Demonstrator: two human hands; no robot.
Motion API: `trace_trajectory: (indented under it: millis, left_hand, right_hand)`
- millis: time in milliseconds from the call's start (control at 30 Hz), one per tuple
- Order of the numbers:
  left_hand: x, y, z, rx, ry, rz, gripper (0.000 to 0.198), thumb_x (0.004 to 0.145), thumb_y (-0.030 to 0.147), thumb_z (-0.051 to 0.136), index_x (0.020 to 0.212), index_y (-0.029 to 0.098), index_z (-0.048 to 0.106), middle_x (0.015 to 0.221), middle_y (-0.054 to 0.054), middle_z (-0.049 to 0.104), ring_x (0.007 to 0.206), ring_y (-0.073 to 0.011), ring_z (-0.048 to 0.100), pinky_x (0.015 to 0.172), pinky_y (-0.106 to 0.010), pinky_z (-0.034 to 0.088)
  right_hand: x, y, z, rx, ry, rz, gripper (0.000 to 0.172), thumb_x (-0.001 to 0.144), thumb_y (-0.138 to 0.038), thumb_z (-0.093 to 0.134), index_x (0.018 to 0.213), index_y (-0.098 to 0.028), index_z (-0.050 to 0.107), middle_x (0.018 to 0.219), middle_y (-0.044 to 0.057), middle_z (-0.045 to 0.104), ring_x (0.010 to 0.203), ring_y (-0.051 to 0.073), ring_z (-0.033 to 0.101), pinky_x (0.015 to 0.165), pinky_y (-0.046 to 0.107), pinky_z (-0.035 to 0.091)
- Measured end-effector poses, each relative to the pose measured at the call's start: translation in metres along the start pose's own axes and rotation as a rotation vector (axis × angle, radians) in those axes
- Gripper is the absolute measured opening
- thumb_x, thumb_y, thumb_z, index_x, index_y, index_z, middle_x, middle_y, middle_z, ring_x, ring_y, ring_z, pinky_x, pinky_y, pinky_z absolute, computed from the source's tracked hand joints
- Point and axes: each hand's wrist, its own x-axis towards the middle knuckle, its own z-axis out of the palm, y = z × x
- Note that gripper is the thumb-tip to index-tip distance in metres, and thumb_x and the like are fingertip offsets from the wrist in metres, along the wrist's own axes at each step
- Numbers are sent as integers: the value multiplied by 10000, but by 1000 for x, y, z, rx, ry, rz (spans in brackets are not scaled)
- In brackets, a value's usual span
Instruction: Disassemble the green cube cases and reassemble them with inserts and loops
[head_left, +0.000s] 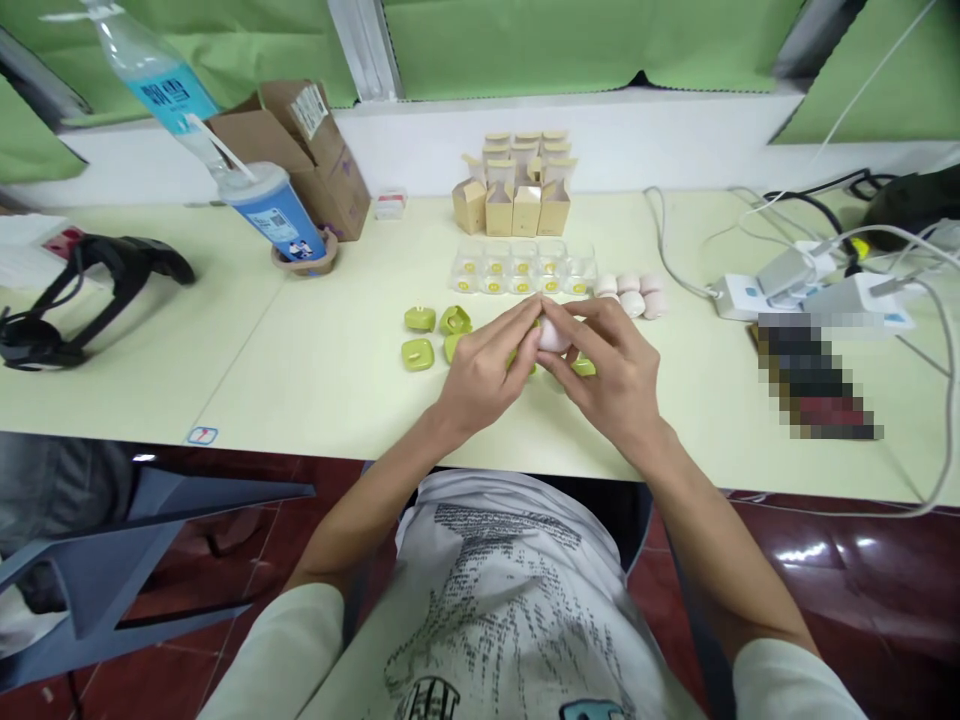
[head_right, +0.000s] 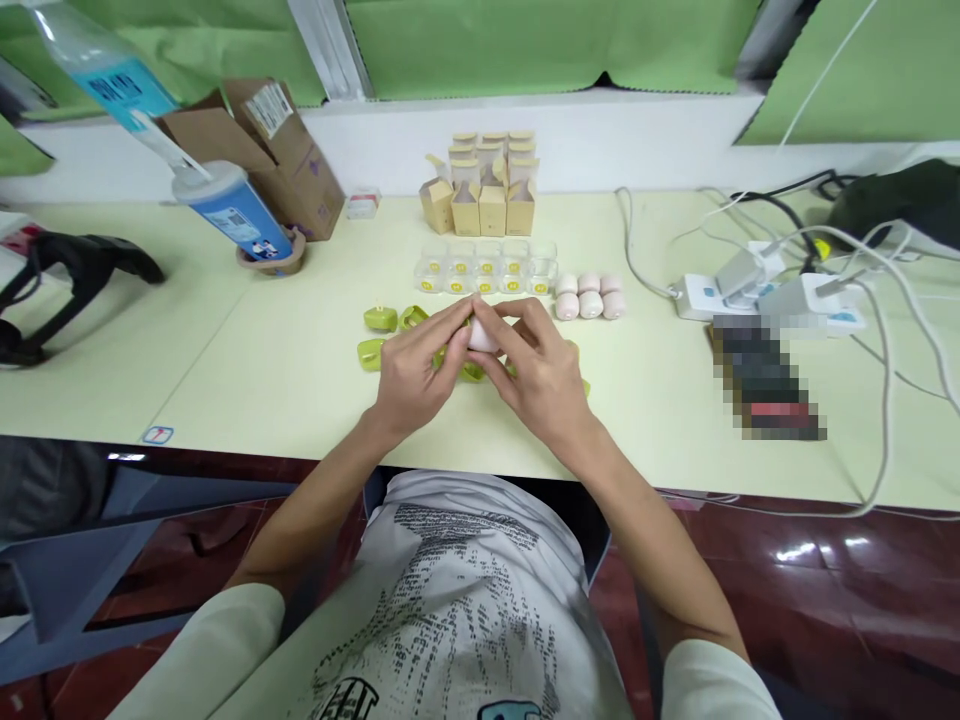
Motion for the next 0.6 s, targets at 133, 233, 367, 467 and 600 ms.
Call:
trace_trajectory:
  millis: [133,233,367,467,600]
  left_hand:
    - [-1,8,-1,31,1,-37,339,1204,239,548,1445,142,766,1346,-122,886,1195,-206,881,1046,-345,725]
    - [1,9,-7,33,-67,-97,346,1207,260,528,1422,159,779,1301,-105,896,1135,-201,884,1022,-350,724]
    - [7,3,-19,-9,-198,-148,407,1239,383,500,1486,191,760,1425,-130,845,1332,-254,818,1187,-457,664]
    - [10,-2,-24,-63,-317,-122,515,1214,516,547,1636,240,649,1547,-158,758,1448,-297,740,1211,-503,638]
    - [10,-7,-27,-78,-356,-144,537,1169,492,655,1655,272,600,1502,-156,734,1305,-300,755,1102,-485,664]
  right_hand:
    - [-1,-5,4,-19,-9,29,397,1148,-318,706,1542,-302,755,1238,105,813,1002,251,801,852,401,725]
    - [0,-8,3,-39,-39,82,360,1163,-369,669,1487,-272,791,1213,114,822,962,246,807,834,394,733]
    - [3,-12,1,11,-71,205,390,1160,-495,651,1462,-299,799,1196,109,828,947,266,810,840,431,764]
    - [6,-14,-1,63,-65,295,427,1150,-569,652,1438,-286,790,1230,107,850,948,270,827,857,436,775]
    - [11,-12,-12,105,-43,360,461,1120,-642,681,1371,-275,799,1282,115,864,1048,292,840,917,459,764]
